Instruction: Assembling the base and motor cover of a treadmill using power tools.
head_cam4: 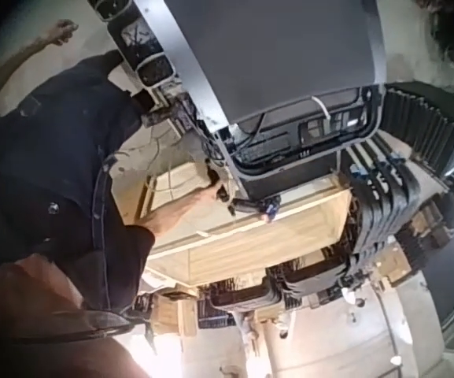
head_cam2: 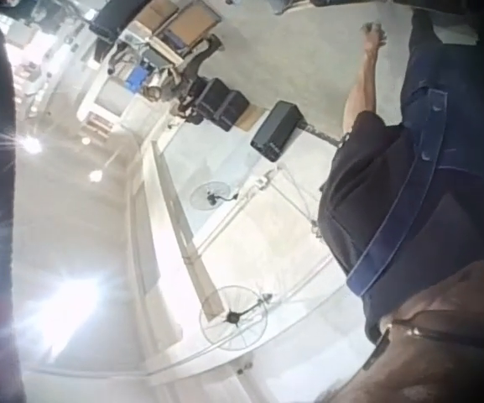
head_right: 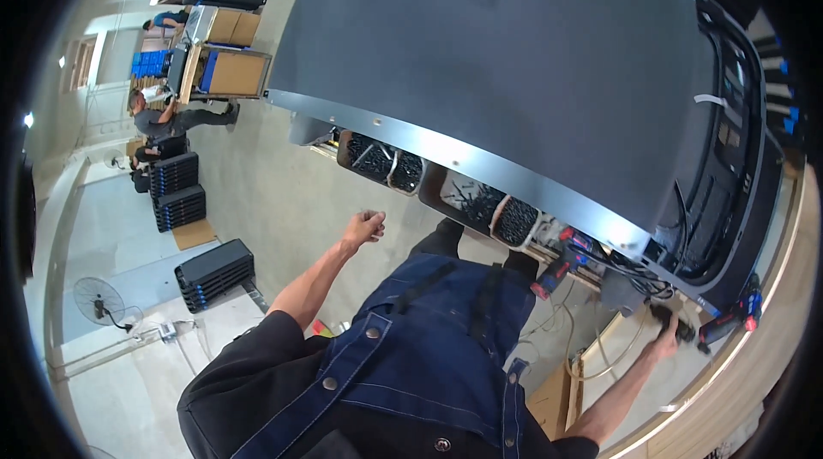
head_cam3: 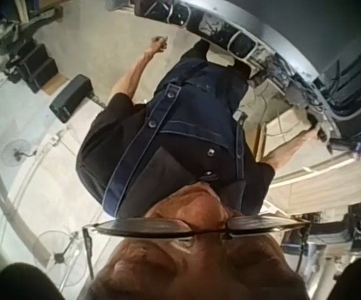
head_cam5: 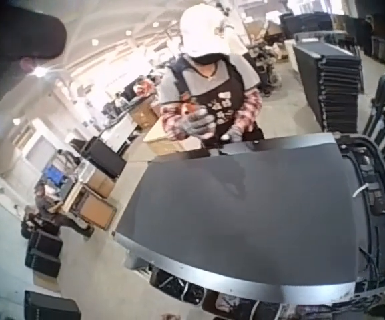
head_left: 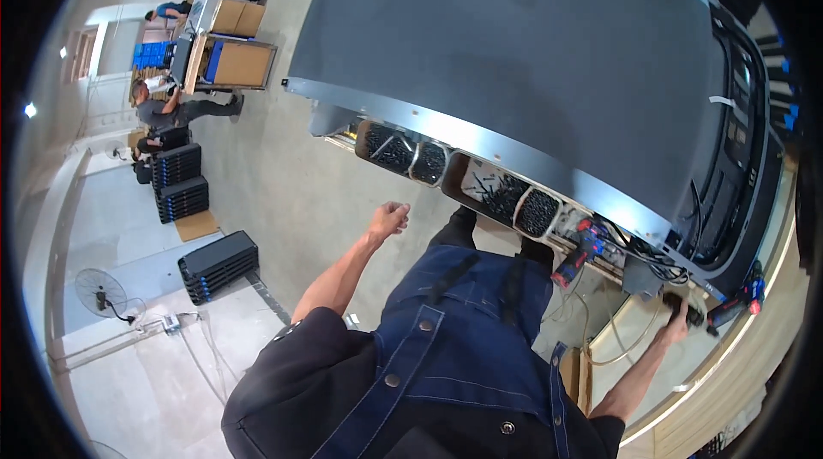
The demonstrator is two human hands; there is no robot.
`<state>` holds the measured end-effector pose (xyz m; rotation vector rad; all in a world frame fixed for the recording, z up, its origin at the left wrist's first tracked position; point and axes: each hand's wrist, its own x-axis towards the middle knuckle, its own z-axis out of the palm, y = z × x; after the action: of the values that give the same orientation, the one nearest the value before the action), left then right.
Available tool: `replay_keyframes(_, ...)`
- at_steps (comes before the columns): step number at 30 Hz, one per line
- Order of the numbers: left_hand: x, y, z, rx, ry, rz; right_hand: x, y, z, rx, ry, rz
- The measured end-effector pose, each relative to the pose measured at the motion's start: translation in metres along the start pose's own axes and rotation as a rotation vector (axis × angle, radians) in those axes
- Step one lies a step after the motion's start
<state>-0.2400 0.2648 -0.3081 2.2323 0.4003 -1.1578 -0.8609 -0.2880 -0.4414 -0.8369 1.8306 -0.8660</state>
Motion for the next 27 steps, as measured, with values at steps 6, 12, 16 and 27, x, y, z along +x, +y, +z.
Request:
replay_keyframes(6,0.118,0.018,-0.037,0.137,0.233,0.356,-0.187,-0.13,-0.081,0.056,0.208,-0.207)
replay_keyframes(12,0.163,0.054,-0.041,0.569,0.322,0.42,-0.374,-0.227,-0.097,0.579,0.121,-0.28)
replay_keyframes(16,0.179,0.049,-0.037,0.615,0.306,0.503,-0.484,-0.262,-0.045,0.85,-0.146,-0.456)
replay_keyframes(27,0.159,0.018,-0.069,0.176,0.207,0.529,-0.57,-0.275,0.157,0.685,-0.766,-0.49)
